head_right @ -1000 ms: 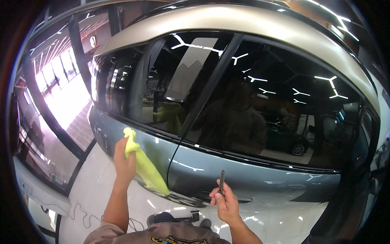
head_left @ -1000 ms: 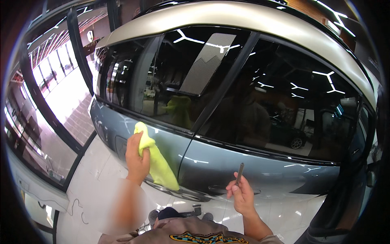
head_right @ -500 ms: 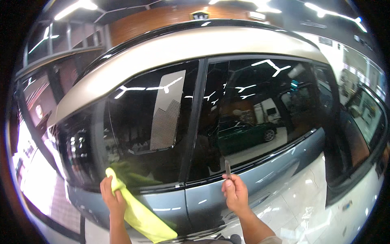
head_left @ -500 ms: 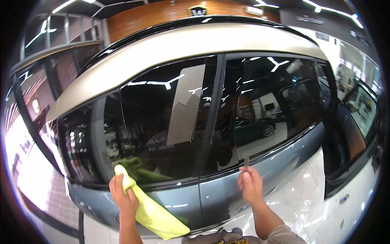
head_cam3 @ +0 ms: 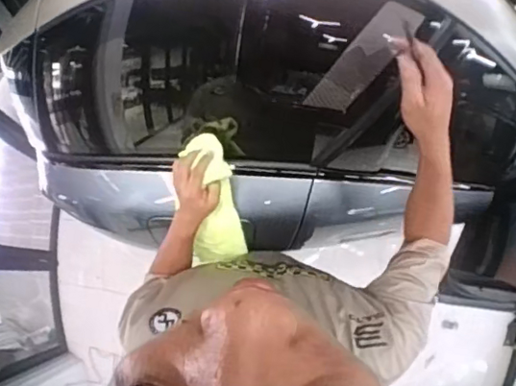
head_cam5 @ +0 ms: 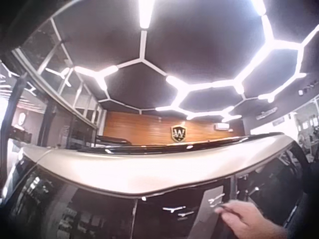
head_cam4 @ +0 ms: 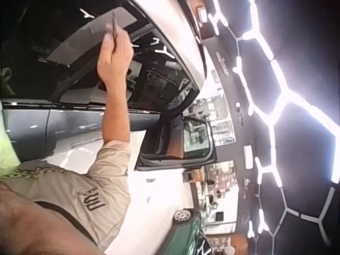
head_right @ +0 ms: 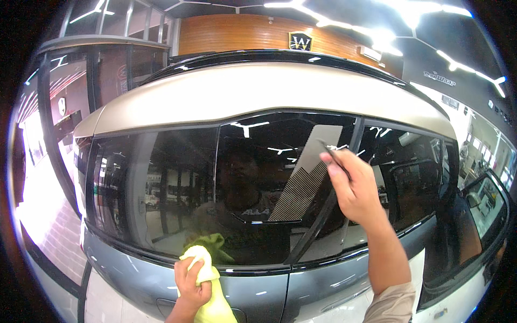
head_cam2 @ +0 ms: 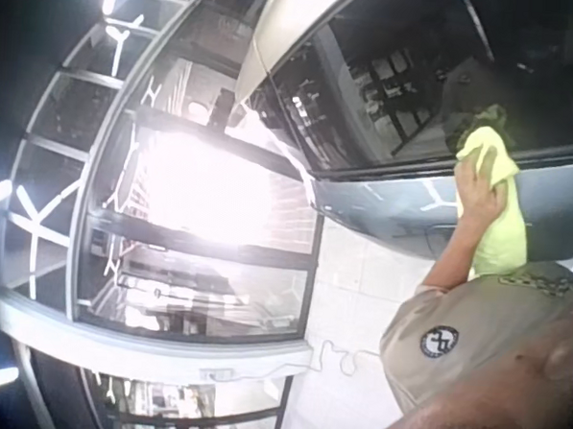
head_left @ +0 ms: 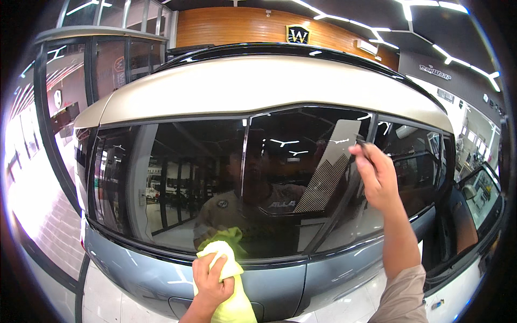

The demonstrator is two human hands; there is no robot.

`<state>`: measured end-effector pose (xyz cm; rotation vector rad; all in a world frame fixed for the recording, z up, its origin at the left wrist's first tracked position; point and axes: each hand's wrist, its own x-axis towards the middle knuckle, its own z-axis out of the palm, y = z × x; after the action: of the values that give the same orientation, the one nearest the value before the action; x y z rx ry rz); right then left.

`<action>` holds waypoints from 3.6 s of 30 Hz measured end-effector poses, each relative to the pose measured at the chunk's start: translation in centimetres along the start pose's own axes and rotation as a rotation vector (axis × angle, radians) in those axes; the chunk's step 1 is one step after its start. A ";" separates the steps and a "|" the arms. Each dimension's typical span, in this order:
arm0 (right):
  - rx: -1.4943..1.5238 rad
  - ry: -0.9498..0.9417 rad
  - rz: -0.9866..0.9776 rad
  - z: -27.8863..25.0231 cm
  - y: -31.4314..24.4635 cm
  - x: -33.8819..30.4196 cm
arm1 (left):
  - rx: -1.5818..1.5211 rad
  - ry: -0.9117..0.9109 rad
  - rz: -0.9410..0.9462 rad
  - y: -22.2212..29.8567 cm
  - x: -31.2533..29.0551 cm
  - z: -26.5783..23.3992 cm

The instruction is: The person applies a tint film to the car's side window using a squeegee and a yellow microfiber cloth. They smooth the film, trim excess edges with a utility knife, and wipe the surface to remove bubbles and residue.

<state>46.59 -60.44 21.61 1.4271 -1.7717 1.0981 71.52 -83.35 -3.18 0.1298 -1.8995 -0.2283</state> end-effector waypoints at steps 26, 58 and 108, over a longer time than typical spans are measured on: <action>-0.442 -0.192 -0.242 5.4 -1.4 10.3 | -0.050 -0.015 -0.051 0.0 0.3 -0.4; 0.689 0.543 0.928 -1.3 4.5 -28.0 | 0.239 -0.127 0.371 5.5 10.4 4.6; 0.547 0.394 0.761 9.8 -15.0 -19.7 | -0.012 -0.653 0.127 -3.9 0.7 -10.2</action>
<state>66.23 -60.96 3.64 0.6748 -1.8168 2.2155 80.82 -88.22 -0.10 -0.0871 -2.5438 -0.2103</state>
